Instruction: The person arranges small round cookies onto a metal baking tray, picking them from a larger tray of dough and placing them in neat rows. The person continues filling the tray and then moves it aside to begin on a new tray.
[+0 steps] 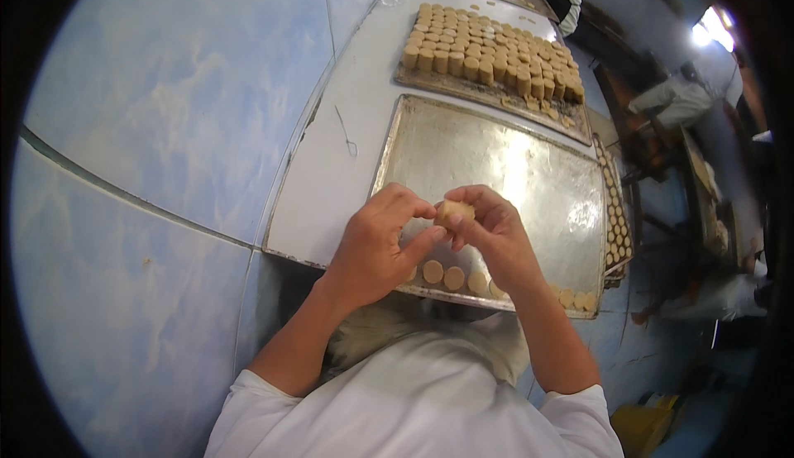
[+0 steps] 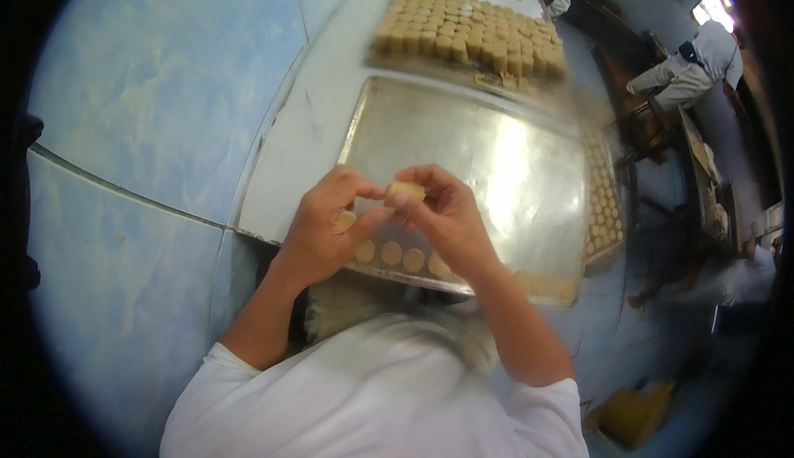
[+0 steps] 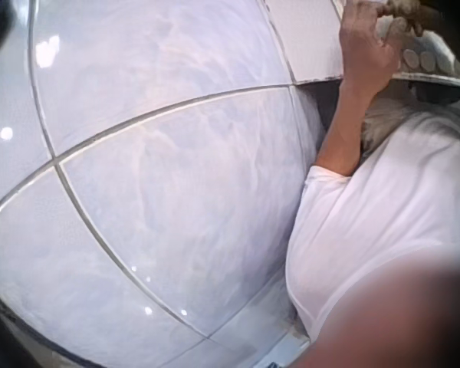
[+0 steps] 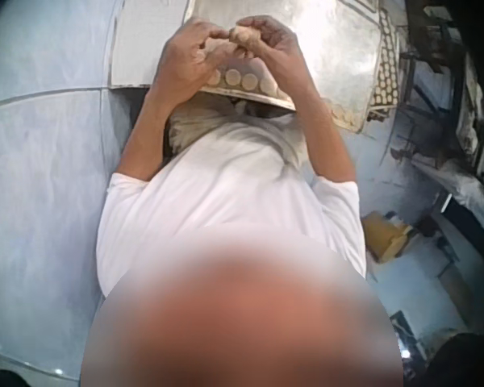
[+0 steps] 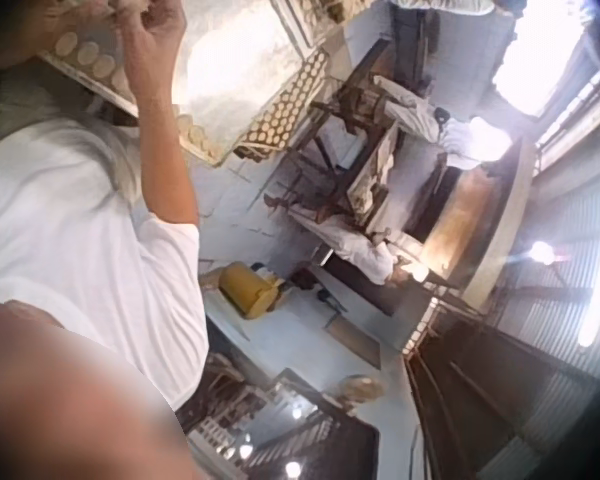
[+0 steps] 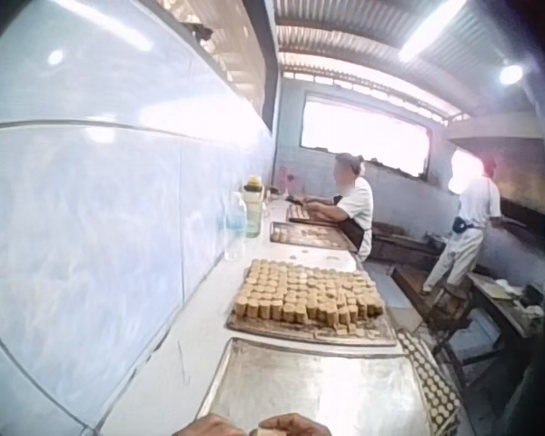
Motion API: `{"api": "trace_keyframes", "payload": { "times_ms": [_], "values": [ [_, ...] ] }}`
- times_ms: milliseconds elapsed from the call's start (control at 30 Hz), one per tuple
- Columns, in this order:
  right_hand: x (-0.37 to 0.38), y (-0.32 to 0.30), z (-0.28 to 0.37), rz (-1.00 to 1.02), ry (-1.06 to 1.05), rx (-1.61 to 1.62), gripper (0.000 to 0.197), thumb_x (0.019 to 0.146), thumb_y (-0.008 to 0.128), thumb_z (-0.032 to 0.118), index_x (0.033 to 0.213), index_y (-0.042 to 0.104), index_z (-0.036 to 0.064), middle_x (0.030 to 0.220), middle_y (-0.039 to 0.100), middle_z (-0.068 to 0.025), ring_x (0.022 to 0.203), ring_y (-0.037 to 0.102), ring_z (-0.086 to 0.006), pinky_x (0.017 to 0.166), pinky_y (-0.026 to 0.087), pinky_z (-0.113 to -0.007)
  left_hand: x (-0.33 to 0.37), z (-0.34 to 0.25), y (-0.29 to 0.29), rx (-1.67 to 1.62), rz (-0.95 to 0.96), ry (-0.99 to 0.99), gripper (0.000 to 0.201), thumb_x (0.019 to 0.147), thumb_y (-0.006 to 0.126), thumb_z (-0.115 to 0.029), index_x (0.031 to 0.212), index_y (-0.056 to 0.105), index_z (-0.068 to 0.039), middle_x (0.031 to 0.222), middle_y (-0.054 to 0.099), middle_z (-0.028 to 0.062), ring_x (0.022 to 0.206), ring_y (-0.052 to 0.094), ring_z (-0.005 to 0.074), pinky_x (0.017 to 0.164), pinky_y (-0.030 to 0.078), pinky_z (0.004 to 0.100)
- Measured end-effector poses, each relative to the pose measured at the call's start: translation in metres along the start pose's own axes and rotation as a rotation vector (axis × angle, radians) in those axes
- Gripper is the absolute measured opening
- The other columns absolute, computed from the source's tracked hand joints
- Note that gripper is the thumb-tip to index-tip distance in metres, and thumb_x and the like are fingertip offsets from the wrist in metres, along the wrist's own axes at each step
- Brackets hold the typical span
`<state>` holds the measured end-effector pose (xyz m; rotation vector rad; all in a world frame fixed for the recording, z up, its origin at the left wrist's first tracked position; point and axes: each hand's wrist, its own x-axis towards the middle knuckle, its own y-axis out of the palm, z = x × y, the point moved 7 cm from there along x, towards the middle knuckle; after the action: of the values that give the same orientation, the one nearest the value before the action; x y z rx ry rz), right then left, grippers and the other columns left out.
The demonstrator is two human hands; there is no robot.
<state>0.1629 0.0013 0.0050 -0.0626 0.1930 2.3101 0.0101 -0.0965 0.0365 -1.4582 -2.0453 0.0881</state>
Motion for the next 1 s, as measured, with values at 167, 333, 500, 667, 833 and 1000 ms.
{"api": "trace_keyframes", "payload": {
  "times_ms": [167,333,500,667,833,1000],
  "values": [
    [-0.022,0.005,-0.018,0.002,0.131,0.154,0.025,0.105,0.069,0.017,0.125,0.064,0.0017,0.104,0.073,-0.0072,0.081,0.069,-0.0119,0.073,0.056,-0.026,-0.013,0.017,0.012,-0.248,0.148,-0.304,0.011,0.1,0.074,-0.011,0.1,0.07,0.0,0.094,0.066,0.0044,0.08,0.06,0.013,0.072,0.05,0.0299],
    [-0.028,0.003,-0.022,-0.037,0.172,0.053,0.021,0.102,0.071,0.021,0.109,0.07,0.0018,0.09,0.071,-0.0033,0.074,0.064,-0.0081,0.067,0.053,-0.024,-0.017,0.035,0.003,-0.241,0.132,-0.473,0.012,0.103,0.072,-0.011,0.097,0.07,0.0,0.086,0.064,0.0004,0.078,0.054,0.008,0.071,0.047,0.027],
    [-0.033,0.01,-0.018,-0.022,0.108,-0.124,0.022,0.1,0.074,0.023,0.095,0.072,0.0016,0.078,0.067,-0.0004,0.071,0.059,-0.0066,0.066,0.051,-0.026,-0.018,0.022,0.018,-0.294,0.262,-0.449,0.016,0.105,0.071,-0.014,0.096,0.07,0.0,0.086,0.06,-0.0004,0.076,0.053,0.0085,0.07,0.046,0.0275],
    [-0.034,0.005,-0.017,-0.069,0.018,-0.382,0.022,0.098,0.074,0.023,0.097,0.073,0.0014,0.081,0.068,-0.0043,0.071,0.062,-0.0092,0.066,0.052,-0.028,-0.021,0.02,0.018,-0.069,0.235,-0.382,0.015,0.099,0.074,-0.012,0.093,0.068,-0.001,0.086,0.061,0.0051,0.076,0.056,0.0153,0.071,0.047,0.031],
    [-0.037,0.0,0.001,-0.191,-0.212,-1.115,0.018,0.098,0.074,0.018,0.108,0.075,0.0028,0.101,0.071,-0.0071,0.082,0.068,-0.0105,0.07,0.055,-0.029,-0.016,0.015,0.01,0.399,0.101,-0.113,0.014,0.094,0.078,-0.011,0.091,0.069,-0.002,0.088,0.064,0.0098,0.077,0.061,0.0238,0.072,0.049,0.0363],
    [-0.042,-0.017,-0.011,-0.025,0.045,-0.125,0.032,0.099,0.073,0.006,0.129,0.065,0.0027,0.107,0.069,-0.0028,0.088,0.068,-0.0094,0.071,0.054,-0.026,-0.015,0.01,0.014,0.107,0.132,-0.263,0.012,0.097,0.076,-0.012,0.095,0.071,-0.002,0.088,0.063,0.0085,0.078,0.061,0.0222,0.072,0.05,0.0365]
  ]
}}
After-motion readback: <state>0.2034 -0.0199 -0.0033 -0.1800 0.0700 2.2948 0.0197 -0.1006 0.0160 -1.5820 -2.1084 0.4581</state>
